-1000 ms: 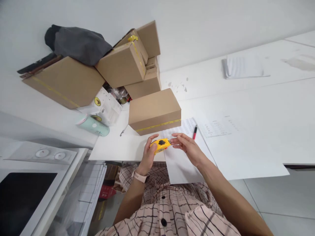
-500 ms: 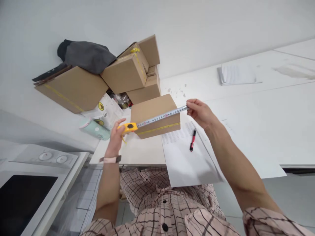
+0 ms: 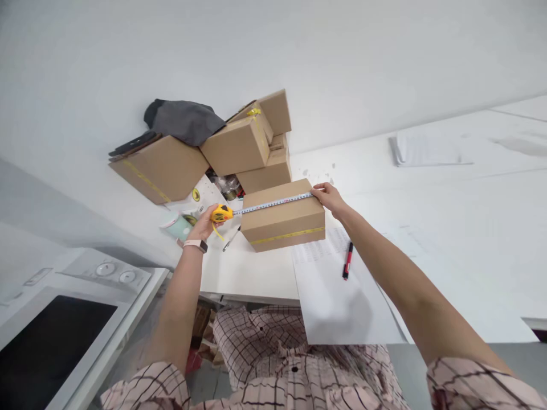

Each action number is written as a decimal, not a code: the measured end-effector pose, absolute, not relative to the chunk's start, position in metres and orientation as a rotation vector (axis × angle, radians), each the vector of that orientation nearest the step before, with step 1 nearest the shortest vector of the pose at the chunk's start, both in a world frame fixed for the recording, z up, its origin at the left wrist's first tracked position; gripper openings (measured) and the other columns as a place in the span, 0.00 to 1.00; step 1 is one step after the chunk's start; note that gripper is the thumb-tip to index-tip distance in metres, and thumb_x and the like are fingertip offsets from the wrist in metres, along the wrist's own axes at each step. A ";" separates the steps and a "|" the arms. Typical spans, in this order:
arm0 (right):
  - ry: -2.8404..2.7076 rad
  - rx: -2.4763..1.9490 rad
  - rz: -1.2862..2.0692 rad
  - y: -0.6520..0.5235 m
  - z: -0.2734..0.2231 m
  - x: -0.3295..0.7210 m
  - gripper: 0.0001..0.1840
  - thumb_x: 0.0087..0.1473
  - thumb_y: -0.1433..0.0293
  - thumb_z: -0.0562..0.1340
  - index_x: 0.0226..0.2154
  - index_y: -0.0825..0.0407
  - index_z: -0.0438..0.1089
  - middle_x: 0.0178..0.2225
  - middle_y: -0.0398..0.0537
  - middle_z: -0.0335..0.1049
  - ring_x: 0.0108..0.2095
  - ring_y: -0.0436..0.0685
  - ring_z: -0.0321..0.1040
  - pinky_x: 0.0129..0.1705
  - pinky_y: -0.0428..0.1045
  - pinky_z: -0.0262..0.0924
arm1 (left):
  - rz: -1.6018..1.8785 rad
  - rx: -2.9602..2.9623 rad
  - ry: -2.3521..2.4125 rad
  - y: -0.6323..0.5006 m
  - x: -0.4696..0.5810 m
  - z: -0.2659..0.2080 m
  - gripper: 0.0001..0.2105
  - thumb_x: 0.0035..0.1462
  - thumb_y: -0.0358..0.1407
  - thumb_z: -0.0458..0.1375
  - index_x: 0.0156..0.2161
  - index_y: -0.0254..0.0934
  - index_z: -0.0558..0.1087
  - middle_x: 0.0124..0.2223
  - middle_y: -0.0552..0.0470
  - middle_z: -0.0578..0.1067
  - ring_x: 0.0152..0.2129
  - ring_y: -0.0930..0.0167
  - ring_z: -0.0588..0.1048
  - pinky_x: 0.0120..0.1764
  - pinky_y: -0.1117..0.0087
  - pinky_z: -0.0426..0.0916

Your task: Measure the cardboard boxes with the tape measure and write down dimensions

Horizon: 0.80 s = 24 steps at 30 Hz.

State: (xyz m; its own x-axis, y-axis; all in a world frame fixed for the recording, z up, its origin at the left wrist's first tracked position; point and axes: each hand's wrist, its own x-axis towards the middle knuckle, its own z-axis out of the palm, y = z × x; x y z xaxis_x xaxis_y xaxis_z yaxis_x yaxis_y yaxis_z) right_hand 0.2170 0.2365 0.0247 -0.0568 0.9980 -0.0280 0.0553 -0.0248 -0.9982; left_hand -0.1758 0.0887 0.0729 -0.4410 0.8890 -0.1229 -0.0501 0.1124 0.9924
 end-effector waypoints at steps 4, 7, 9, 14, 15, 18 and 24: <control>-1.378 -1.319 1.289 0.224 0.024 0.211 0.14 0.55 0.58 0.66 0.38 0.49 0.72 0.42 0.50 0.76 0.41 0.58 0.71 0.34 0.48 0.63 | 1.395 0.881 1.555 0.096 -0.172 0.072 0.20 0.51 0.48 0.68 0.43 0.34 0.77 0.38 0.47 0.82 0.31 0.69 0.80 0.29 0.74 0.71; -1.392 -1.373 1.319 0.218 0.024 0.209 0.16 0.57 0.54 0.64 0.38 0.49 0.72 0.44 0.51 0.77 0.44 0.60 0.71 0.34 0.49 0.64 | 1.375 0.891 1.563 0.099 -0.171 0.070 0.20 0.53 0.49 0.66 0.44 0.35 0.78 0.38 0.46 0.82 0.31 0.68 0.80 0.28 0.74 0.70; -1.397 -1.386 1.326 0.217 0.022 0.209 0.18 0.57 0.51 0.64 0.37 0.49 0.72 0.45 0.52 0.77 0.45 0.61 0.71 0.35 0.49 0.64 | 1.358 0.898 1.571 0.099 -0.171 0.068 0.20 0.55 0.49 0.65 0.45 0.35 0.78 0.39 0.45 0.83 0.30 0.68 0.80 0.27 0.74 0.69; -1.393 -1.401 1.341 0.217 0.020 0.211 0.21 0.57 0.49 0.63 0.38 0.49 0.72 0.47 0.53 0.78 0.47 0.63 0.72 0.37 0.50 0.65 | 1.346 0.921 1.571 0.095 -0.170 0.067 0.21 0.59 0.48 0.62 0.49 0.33 0.78 0.42 0.43 0.83 0.29 0.68 0.80 0.28 0.73 0.70; -1.386 -1.404 1.348 0.217 0.020 0.211 0.21 0.57 0.49 0.63 0.39 0.49 0.72 0.47 0.54 0.78 0.47 0.63 0.72 0.38 0.50 0.66 | 1.346 0.922 1.570 0.095 -0.170 0.066 0.21 0.59 0.48 0.61 0.49 0.33 0.77 0.42 0.42 0.83 0.29 0.68 0.79 0.28 0.72 0.70; -1.344 -1.389 1.397 0.216 0.019 0.211 0.21 0.58 0.49 0.64 0.39 0.49 0.72 0.49 0.54 0.77 0.48 0.63 0.72 0.40 0.51 0.67 | 1.348 0.918 1.569 0.095 -0.170 0.064 0.21 0.60 0.48 0.60 0.50 0.32 0.77 0.42 0.42 0.83 0.28 0.69 0.79 0.29 0.72 0.70; -1.157 -1.254 1.754 0.226 0.016 0.211 0.18 0.56 0.51 0.65 0.39 0.48 0.74 0.42 0.53 0.77 0.43 0.62 0.74 0.41 0.53 0.71 | 1.355 0.903 1.540 0.096 -0.171 0.063 0.20 0.58 0.49 0.62 0.47 0.35 0.78 0.42 0.45 0.83 0.27 0.70 0.79 0.29 0.72 0.72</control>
State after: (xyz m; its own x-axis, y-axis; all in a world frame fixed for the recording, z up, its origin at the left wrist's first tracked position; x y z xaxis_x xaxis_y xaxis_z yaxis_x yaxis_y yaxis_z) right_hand 0.2115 0.2256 0.0163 -0.3038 0.8872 -0.3471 -0.0302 -0.3732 -0.9273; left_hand -0.1709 0.0963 0.0627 -0.3579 0.9227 -0.1436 -0.0251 0.1442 0.9892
